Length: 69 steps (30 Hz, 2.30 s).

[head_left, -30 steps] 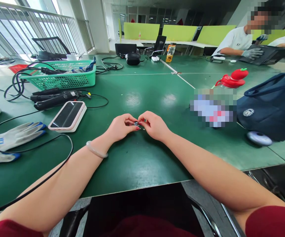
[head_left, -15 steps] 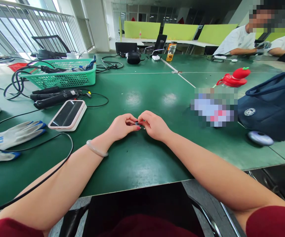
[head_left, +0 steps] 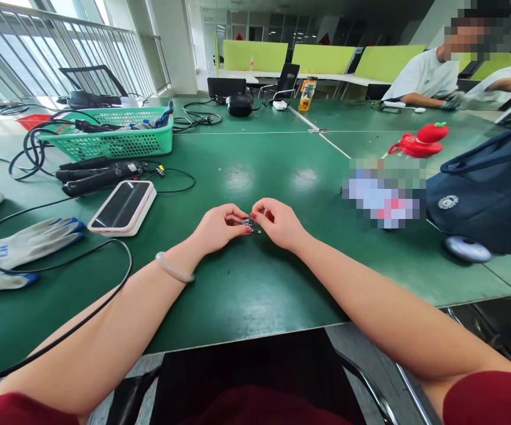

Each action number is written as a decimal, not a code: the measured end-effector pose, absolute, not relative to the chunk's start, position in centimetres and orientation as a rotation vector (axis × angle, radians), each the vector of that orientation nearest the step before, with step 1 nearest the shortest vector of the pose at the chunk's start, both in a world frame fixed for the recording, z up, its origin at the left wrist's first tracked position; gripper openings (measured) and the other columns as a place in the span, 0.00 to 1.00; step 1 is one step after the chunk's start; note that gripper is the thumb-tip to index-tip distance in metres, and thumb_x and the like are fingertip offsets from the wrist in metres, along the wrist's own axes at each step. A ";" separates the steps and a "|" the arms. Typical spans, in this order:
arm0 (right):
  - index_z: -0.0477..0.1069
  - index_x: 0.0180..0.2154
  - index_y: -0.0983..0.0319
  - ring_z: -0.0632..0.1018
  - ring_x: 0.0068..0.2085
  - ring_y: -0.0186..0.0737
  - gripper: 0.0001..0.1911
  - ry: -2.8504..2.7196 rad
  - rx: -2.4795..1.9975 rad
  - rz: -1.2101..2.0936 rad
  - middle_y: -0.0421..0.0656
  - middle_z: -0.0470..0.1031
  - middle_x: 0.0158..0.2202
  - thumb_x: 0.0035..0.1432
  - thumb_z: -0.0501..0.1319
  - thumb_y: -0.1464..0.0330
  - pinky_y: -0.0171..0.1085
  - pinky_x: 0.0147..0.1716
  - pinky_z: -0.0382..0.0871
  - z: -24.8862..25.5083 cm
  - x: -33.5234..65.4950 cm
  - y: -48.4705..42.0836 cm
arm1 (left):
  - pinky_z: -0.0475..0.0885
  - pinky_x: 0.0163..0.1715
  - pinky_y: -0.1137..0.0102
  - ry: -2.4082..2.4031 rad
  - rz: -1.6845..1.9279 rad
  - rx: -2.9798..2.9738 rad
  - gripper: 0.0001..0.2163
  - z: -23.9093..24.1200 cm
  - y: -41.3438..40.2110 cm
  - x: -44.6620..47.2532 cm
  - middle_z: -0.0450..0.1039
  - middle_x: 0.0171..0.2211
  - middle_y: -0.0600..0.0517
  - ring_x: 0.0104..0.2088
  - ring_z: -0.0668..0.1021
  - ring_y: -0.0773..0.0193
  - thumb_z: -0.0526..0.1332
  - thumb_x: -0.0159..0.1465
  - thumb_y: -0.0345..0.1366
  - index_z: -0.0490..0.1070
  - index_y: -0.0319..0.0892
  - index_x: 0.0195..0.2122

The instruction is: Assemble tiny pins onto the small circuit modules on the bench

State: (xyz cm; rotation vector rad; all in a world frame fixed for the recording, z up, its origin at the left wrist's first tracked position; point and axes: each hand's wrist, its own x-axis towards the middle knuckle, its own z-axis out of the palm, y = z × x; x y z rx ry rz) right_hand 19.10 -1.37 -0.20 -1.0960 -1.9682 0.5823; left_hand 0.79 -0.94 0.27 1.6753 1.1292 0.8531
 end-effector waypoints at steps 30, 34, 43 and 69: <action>0.73 0.28 0.62 0.69 0.27 0.33 0.10 -2.061 -1.238 0.538 0.39 0.71 0.26 0.60 0.58 0.66 0.34 0.30 0.60 -0.8 19.2 -1.0 | 0.72 0.35 0.66 1.277 0.987 1.660 0.13 -0.6 0.0 0.4 0.78 0.31 0.50 0.32 0.78 0.62 0.69 0.50 0.38 0.72 0.40 0.34; 0.78 0.41 0.59 0.74 0.38 0.38 0.09 -2.340 -1.115 0.290 0.44 0.75 0.38 0.60 0.61 0.67 0.37 0.38 0.65 -1.2 18.4 -1.6 | 0.71 0.36 0.66 1.329 1.067 1.590 0.12 -0.9 0.4 0.2 0.78 0.31 0.49 0.33 0.78 0.62 0.68 0.50 0.37 0.71 0.40 0.34; 0.78 0.35 0.60 0.74 0.36 0.37 0.07 -2.394 -1.189 0.218 0.43 0.75 0.38 0.60 0.61 0.68 0.36 0.36 0.65 -1.3 17.3 -1.7 | 0.72 0.36 0.66 1.330 1.050 1.620 0.12 -0.8 0.3 0.2 0.79 0.31 0.50 0.32 0.78 0.63 0.69 0.49 0.34 0.71 0.40 0.34; 0.75 0.32 0.60 0.69 0.30 0.34 0.06 -2.038 -1.222 0.277 0.41 0.71 0.34 0.60 0.61 0.66 0.35 0.32 0.62 -1.0 18.7 -1.3 | 0.72 0.36 0.66 1.153 1.026 1.609 0.15 -0.2 -0.3 0.6 0.77 0.31 0.50 0.32 0.77 0.65 0.70 0.47 0.37 0.68 0.40 0.32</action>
